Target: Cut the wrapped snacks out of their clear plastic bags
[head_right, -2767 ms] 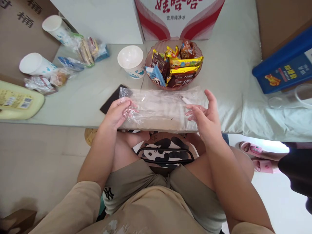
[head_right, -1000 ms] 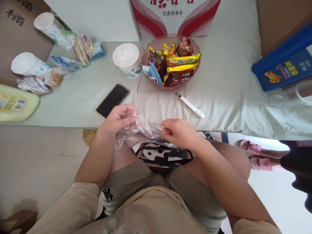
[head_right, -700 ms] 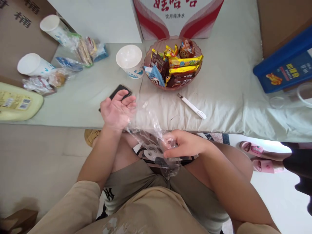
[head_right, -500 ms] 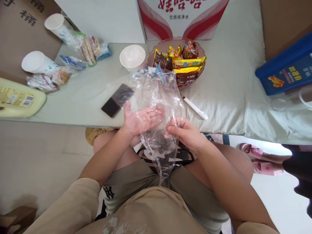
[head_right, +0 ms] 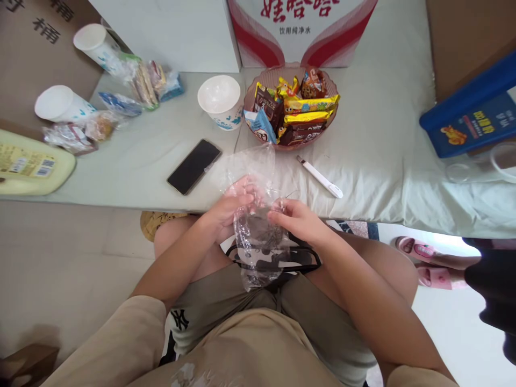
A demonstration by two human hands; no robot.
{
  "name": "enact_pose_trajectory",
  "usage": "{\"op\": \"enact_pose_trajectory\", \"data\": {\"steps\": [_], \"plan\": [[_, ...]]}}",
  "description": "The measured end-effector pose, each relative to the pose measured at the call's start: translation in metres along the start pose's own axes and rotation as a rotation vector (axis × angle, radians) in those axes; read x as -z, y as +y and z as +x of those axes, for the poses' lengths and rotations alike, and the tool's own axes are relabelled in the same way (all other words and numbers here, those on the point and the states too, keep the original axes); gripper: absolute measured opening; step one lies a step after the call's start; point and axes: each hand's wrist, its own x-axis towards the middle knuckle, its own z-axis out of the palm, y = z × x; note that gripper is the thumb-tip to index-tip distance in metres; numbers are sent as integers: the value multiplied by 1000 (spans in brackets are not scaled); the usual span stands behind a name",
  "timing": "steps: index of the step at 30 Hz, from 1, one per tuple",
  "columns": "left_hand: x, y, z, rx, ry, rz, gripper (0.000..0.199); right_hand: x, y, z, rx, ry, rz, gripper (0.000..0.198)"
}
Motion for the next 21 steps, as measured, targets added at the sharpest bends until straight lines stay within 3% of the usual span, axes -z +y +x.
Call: {"op": "enact_pose_trajectory", "data": {"steps": [3,6,10,15,18,21], "plan": [[-1,6,-6,14,-26,89,65,11,2,-1,107,163,-20,42],[2,12,-14,109,-182,139,65,21,3,-3,200,321,31,60],[3,17,-20,235,-338,214,66,26,1,-6,209,256,5,67],[0,21,-21,281,-237,337,70,21,-3,-5,215,241,-141,29],[-2,25,-22,266,-190,426,73,20,-4,-3,177,316,-147,28],[-3,28,-23,203,-168,501,66,18,-6,-1,116,426,22,30]]}}
